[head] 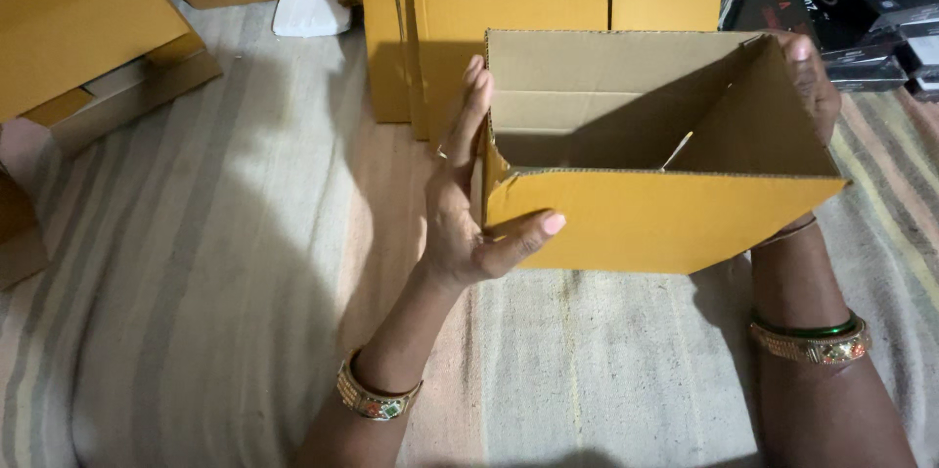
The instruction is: The person folds flat pre-cut yellow cardboard boxes into open boxes, pressing the flaps, sides and base to shape each one, and sets the finished boxes onto a pile of similar folded boxes on the bed.
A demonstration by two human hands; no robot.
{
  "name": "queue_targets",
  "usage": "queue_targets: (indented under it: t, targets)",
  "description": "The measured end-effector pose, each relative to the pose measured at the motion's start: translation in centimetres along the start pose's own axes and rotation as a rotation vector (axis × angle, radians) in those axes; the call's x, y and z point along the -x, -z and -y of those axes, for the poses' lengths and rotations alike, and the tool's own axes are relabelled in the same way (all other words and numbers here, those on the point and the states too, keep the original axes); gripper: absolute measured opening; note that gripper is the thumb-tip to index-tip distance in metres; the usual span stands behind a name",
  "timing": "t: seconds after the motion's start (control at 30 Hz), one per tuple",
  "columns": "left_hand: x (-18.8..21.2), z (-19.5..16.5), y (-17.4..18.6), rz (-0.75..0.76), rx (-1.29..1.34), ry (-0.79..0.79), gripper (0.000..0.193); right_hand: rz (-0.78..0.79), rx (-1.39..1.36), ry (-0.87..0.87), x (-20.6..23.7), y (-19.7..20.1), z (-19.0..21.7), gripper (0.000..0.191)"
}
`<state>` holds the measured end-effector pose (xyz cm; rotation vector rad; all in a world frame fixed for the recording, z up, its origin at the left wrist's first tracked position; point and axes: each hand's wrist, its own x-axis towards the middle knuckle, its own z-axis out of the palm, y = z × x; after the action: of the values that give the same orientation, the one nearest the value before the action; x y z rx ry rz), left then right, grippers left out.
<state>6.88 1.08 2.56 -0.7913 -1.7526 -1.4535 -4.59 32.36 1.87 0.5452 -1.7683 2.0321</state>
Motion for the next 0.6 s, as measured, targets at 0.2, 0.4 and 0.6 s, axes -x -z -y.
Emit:
queue_targets:
  t: [0.2, 0.4, 0.6]
  targets:
    - [-0.2, -0.1, 0.8, -0.016, -0.062, 0.022, 0.084, 0.012, 0.013, -0.068, -0.1, -0.6, 1.1, 0.038]
    - [-0.2, -0.8, 0.8, 0.205, -0.204, 0.043, 0.045, 0.168, 0.012, -0.078, 0.6, -4.3, 4.3, 0.027]
    - [-0.3, -0.8, 0.8, 0.165, -0.142, 0.079, 0.042, 0.232, 0.154, -0.279, 0.9, -6.0, 7.8, 0.057]
